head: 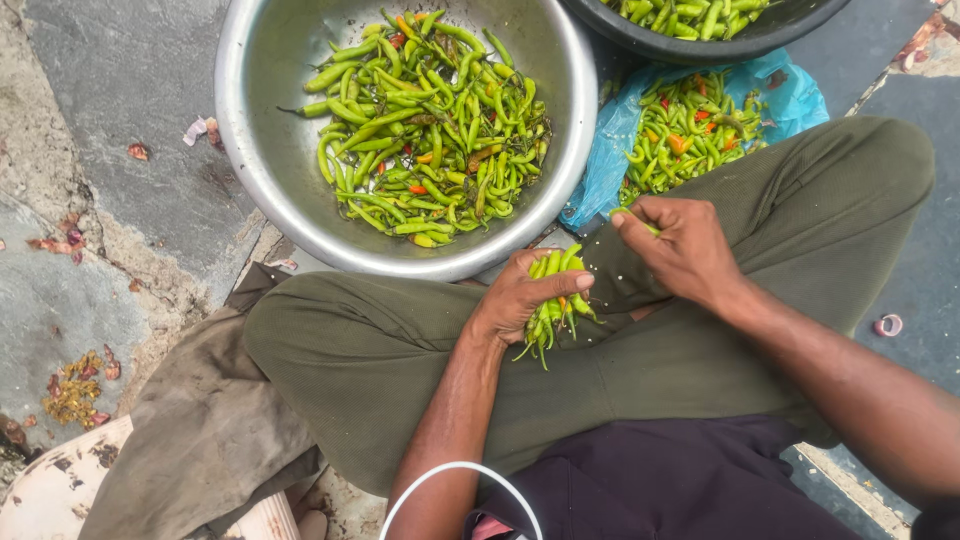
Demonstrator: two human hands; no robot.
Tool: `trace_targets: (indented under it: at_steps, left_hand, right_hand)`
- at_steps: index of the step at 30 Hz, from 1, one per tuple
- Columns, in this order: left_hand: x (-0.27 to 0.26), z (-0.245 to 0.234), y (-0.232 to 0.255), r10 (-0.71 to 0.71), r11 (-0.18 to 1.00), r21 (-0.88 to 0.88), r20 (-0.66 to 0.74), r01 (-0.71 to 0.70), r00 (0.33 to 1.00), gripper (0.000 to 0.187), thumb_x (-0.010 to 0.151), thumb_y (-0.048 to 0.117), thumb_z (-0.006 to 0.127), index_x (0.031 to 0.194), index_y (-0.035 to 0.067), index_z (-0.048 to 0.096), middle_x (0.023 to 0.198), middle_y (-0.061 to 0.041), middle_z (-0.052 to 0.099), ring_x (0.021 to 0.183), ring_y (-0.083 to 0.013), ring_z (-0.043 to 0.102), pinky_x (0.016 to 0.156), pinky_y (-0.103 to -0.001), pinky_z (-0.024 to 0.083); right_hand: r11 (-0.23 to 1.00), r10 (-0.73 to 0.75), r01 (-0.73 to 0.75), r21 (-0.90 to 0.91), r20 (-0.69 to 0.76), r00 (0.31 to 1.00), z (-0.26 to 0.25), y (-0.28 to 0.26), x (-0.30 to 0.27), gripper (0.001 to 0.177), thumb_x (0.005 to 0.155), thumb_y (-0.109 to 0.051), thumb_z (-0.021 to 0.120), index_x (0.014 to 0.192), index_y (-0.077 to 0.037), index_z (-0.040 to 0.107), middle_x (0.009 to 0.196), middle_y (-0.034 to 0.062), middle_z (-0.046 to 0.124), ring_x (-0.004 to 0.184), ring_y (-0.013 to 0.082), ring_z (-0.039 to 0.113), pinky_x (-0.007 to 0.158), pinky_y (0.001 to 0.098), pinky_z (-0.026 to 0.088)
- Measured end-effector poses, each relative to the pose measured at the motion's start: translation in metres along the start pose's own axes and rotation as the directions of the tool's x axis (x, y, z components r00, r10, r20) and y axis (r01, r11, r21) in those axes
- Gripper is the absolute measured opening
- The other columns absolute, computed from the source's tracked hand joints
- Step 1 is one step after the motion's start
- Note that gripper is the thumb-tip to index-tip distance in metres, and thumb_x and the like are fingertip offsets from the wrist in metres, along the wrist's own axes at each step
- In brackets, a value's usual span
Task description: The person sorts green chili peppers by hand while sitting on the floor, picking individual peppers from a large metal bowl to move them into a black bucket and a blue plastic bag.
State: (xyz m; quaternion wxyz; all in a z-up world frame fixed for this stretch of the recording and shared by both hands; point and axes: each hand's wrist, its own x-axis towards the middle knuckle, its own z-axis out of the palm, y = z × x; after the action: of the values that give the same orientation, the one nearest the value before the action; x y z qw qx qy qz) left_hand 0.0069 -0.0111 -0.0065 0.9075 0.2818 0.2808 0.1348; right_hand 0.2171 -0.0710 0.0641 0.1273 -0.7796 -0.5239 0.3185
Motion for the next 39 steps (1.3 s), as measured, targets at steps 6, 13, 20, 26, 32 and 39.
trace_targets:
  at_steps: [6, 13, 20, 26, 32, 39]
  left_hand:
    - [-0.004, -0.001, 0.005, 0.094, 0.995, -0.038, -0.057, -0.096, 0.994, 0.026, 0.084, 0.017, 0.084, 0.101, 0.001, 0.072, 0.087, -0.006, 0.073, 0.073, -0.0102, 0.068, 0.063, -0.023, 0.053]
    - [-0.012, 0.008, 0.014, -0.117, 0.987, 0.128, 0.149, 0.098, 0.982, 0.034, 0.08, 0.015, 0.086, 0.106, -0.003, 0.074, 0.09, -0.008, 0.076, 0.075, -0.0125, 0.07, 0.069, -0.026, 0.056]
    - [-0.01, 0.006, 0.007, -0.125, 0.978, 0.184, 0.175, 0.092, 0.977, 0.033, 0.079, 0.012, 0.086, 0.107, -0.001, 0.075, 0.092, -0.006, 0.075, 0.079, -0.011, 0.07, 0.072, -0.026, 0.058]
    - [0.0, 0.006, -0.002, -0.185, 0.967, 0.216, 0.22, 0.138, 0.958, 0.025, 0.082, 0.01, 0.085, 0.099, -0.003, 0.073, 0.086, -0.009, 0.073, 0.072, -0.013, 0.068, 0.065, -0.026, 0.055]
    - [0.002, 0.007, -0.008, -0.033, 0.992, 0.124, 0.205, 0.008, 0.978, 0.025, 0.085, 0.013, 0.081, 0.103, -0.001, 0.072, 0.094, -0.008, 0.076, 0.078, -0.0103, 0.07, 0.07, -0.026, 0.056]
    - [0.012, 0.01, -0.003, 0.097, 0.984, 0.137, 0.112, -0.112, 0.989, 0.025, 0.086, 0.006, 0.079, 0.109, 0.0, 0.071, 0.091, -0.005, 0.071, 0.08, -0.0083, 0.065, 0.072, -0.025, 0.055]
  right_hand:
    - [0.882, -0.275, 0.019, 0.47, 0.481, 0.833, -0.056, -0.009, -0.016, 0.038, 0.095, -0.01, 0.054, 0.131, -0.003, 0.063, 0.099, 0.0065, 0.076, 0.082, 0.015, 0.075, 0.066, 0.0356, 0.064]
    - [0.975, -0.164, 0.22, -0.034, 0.558, 0.813, -0.072, -0.043, -0.014, 0.03, 0.093, -0.031, 0.07, 0.112, -0.009, 0.075, 0.083, 0.0131, 0.079, 0.079, 0.0282, 0.077, 0.071, 0.0401, 0.058]
    - [0.813, -0.571, 0.578, 0.065, 0.276, 0.773, -0.041, -0.013, -0.02, 0.026, 0.089, -0.019, 0.071, 0.105, 0.0, 0.072, 0.086, 0.0174, 0.074, 0.076, 0.0361, 0.072, 0.067, 0.0449, 0.057]
    - [0.81, -0.478, 0.521, -0.27, 0.212, 0.852, -0.015, 0.021, 0.004, 0.022, 0.092, -0.025, 0.07, 0.093, -0.003, 0.07, 0.085, 0.0141, 0.072, 0.078, 0.0331, 0.072, 0.067, 0.0446, 0.056]
    - [0.856, -0.261, 0.175, -0.486, -0.113, 0.959, -0.05, 0.076, 0.082, 0.028, 0.094, -0.034, 0.08, 0.095, -0.006, 0.076, 0.074, 0.0149, 0.069, 0.07, 0.0365, 0.068, 0.069, 0.0475, 0.056]
    - [0.831, -0.524, 0.501, -0.243, -0.035, 0.851, -0.009, -0.006, 0.128, 0.025, 0.093, -0.031, 0.075, 0.106, -0.009, 0.077, 0.1, 0.0129, 0.072, 0.086, 0.0342, 0.071, 0.075, 0.0459, 0.056]
